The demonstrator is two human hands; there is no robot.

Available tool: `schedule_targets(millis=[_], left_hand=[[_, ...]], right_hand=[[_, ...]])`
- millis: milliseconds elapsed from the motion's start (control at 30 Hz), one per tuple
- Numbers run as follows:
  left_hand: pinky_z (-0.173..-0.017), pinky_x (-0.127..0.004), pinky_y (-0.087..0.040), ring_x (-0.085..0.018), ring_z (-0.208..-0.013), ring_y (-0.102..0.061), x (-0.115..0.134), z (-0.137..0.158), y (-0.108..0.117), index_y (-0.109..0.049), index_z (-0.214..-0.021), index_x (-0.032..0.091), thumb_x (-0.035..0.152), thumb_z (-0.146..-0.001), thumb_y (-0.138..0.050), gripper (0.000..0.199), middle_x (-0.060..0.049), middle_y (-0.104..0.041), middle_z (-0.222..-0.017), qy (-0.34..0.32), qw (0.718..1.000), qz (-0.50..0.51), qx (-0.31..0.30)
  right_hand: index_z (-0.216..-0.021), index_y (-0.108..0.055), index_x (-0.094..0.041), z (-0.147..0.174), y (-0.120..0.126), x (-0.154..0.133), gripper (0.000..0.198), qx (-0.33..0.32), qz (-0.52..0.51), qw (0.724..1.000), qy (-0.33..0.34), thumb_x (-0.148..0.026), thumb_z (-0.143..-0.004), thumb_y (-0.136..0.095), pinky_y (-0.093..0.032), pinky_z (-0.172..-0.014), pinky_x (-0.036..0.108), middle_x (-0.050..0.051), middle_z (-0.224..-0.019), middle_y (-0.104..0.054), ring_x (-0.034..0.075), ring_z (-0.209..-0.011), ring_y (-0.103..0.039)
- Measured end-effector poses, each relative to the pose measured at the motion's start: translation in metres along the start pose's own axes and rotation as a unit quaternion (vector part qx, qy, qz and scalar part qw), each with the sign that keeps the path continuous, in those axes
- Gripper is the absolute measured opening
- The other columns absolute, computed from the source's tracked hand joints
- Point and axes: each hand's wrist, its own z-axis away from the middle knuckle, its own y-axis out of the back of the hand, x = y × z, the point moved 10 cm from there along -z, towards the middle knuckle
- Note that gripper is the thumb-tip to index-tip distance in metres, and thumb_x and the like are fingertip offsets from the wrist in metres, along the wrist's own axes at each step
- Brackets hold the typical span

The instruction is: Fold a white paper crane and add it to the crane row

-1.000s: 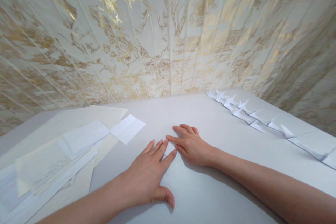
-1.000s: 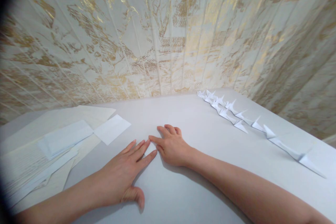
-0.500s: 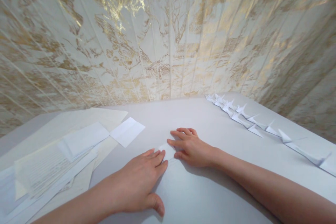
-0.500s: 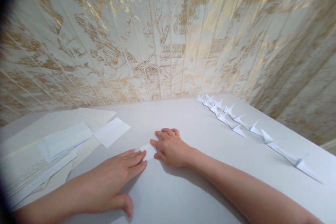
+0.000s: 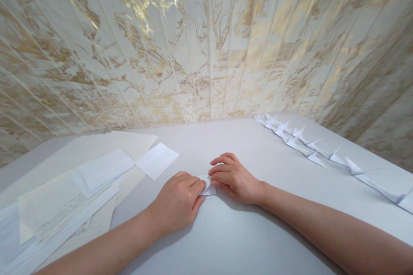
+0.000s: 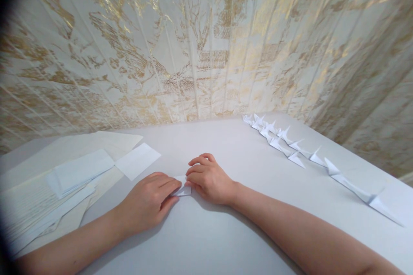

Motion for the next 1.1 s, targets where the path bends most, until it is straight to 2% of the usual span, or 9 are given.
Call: schedule_targets(millis=[133, 233, 267, 400, 533, 633, 800, 867, 1100], left_hand=[[-0.072, -0.035, -0.046, -0.019, -0.069, -0.058, 0.003, 0.001, 0.001, -0.059, -0.078, 0.017, 0.014, -0.08, -0.045, 0.014, -0.005, -0.063, -0.071, -0.023, 0.999, -0.021, 0.026], [-0.071, -0.033, -0.047, -0.018, -0.067, -0.059, 0.0, 0.003, 0.007, -0.06, -0.076, 0.017, 0.011, -0.08, -0.042, 0.019, -0.005, -0.063, -0.067, -0.029, 0.996, -0.018, 0.077], [-0.071, -0.032, -0.048, -0.017, -0.067, -0.059, -0.002, 0.003, 0.011, -0.06, -0.076, 0.017, 0.011, -0.08, -0.042, 0.019, -0.005, -0.063, -0.067, -0.03, 0.995, -0.012, 0.096], [-0.07, -0.028, -0.048, -0.016, -0.069, -0.061, -0.007, 0.004, 0.022, -0.06, -0.076, 0.018, 0.011, -0.08, -0.041, 0.021, -0.005, -0.064, -0.068, -0.021, 0.989, 0.036, 0.144], [-0.066, -0.025, -0.046, -0.014, -0.068, -0.061, -0.02, 0.001, 0.02, -0.059, -0.078, 0.018, 0.015, -0.078, -0.045, 0.014, -0.002, -0.066, -0.07, 0.064, 0.979, 0.151, 0.119], [-0.062, -0.023, -0.044, -0.013, -0.062, -0.058, -0.035, 0.0, 0.006, -0.058, -0.072, 0.019, 0.018, -0.073, -0.052, 0.006, 0.002, -0.062, -0.064, 0.168, 0.942, 0.28, 0.079], [-0.051, -0.022, -0.038, -0.011, -0.051, -0.053, -0.052, 0.007, -0.019, -0.054, -0.075, 0.016, 0.026, -0.066, -0.059, 0.014, 0.003, -0.06, -0.054, 0.293, 0.8, 0.52, 0.07], [-0.05, -0.021, -0.036, -0.011, -0.05, -0.054, -0.054, 0.008, -0.024, -0.053, -0.079, 0.016, 0.026, -0.065, -0.059, 0.018, 0.003, -0.062, -0.053, 0.309, 0.761, 0.565, 0.075], [-0.052, -0.02, -0.035, -0.011, -0.049, -0.054, -0.051, 0.007, -0.026, -0.048, -0.087, 0.017, 0.023, -0.066, -0.056, 0.023, 0.004, -0.063, -0.051, 0.302, 0.733, 0.605, 0.076]], right_hand=[[-0.087, -0.061, -0.017, 0.001, 0.001, 0.0, 0.024, -0.002, -0.047, 0.999, 0.002, -0.035, -0.088, -0.046, -0.033, -0.09, 0.035, 0.006, -0.087, -0.068, 0.017, -0.1, -0.054], [-0.101, -0.059, -0.016, 0.002, -0.001, -0.001, 0.042, -0.012, -0.06, 0.998, 0.011, -0.05, -0.077, -0.057, -0.033, -0.091, 0.037, 0.009, -0.095, -0.066, 0.022, -0.104, -0.052], [-0.104, -0.058, -0.016, 0.002, -0.001, 0.0, 0.044, -0.008, -0.059, 0.998, 0.01, -0.049, -0.076, -0.059, -0.033, -0.09, 0.037, 0.01, -0.096, -0.066, 0.022, -0.104, -0.053], [-0.093, -0.06, -0.017, 0.0, 0.004, 0.001, 0.017, 0.022, -0.06, 0.998, 0.001, -0.024, -0.087, -0.046, -0.034, -0.086, 0.036, 0.008, -0.087, -0.067, 0.019, -0.094, -0.057], [-0.082, -0.058, -0.016, -0.001, 0.012, -0.006, 0.019, 0.052, -0.069, 0.996, -0.01, -0.02, -0.087, -0.039, -0.038, -0.08, 0.034, 0.006, -0.075, -0.064, 0.016, -0.076, -0.057], [-0.081, -0.056, -0.016, 0.0, 0.016, -0.008, 0.019, 0.076, -0.094, 0.992, -0.041, -0.023, -0.088, -0.04, -0.04, -0.075, 0.031, 0.005, -0.069, -0.062, 0.015, -0.069, -0.055], [-0.08, -0.062, -0.014, 0.005, 0.005, 0.019, 0.017, 0.072, -0.225, 0.951, -0.198, -0.025, -0.082, -0.049, -0.043, -0.066, 0.026, 0.004, -0.073, -0.065, 0.014, -0.067, -0.057], [-0.077, -0.064, -0.013, 0.008, -0.002, 0.031, 0.017, 0.06, -0.271, 0.924, -0.261, -0.021, -0.08, -0.049, -0.043, -0.063, 0.024, 0.003, -0.07, -0.065, 0.014, -0.065, -0.057], [-0.074, -0.067, -0.013, 0.012, -0.01, 0.039, 0.022, 0.032, -0.304, 0.896, -0.32, -0.015, -0.076, -0.045, -0.043, -0.063, 0.026, 0.003, -0.069, -0.066, 0.014, -0.065, -0.057]])
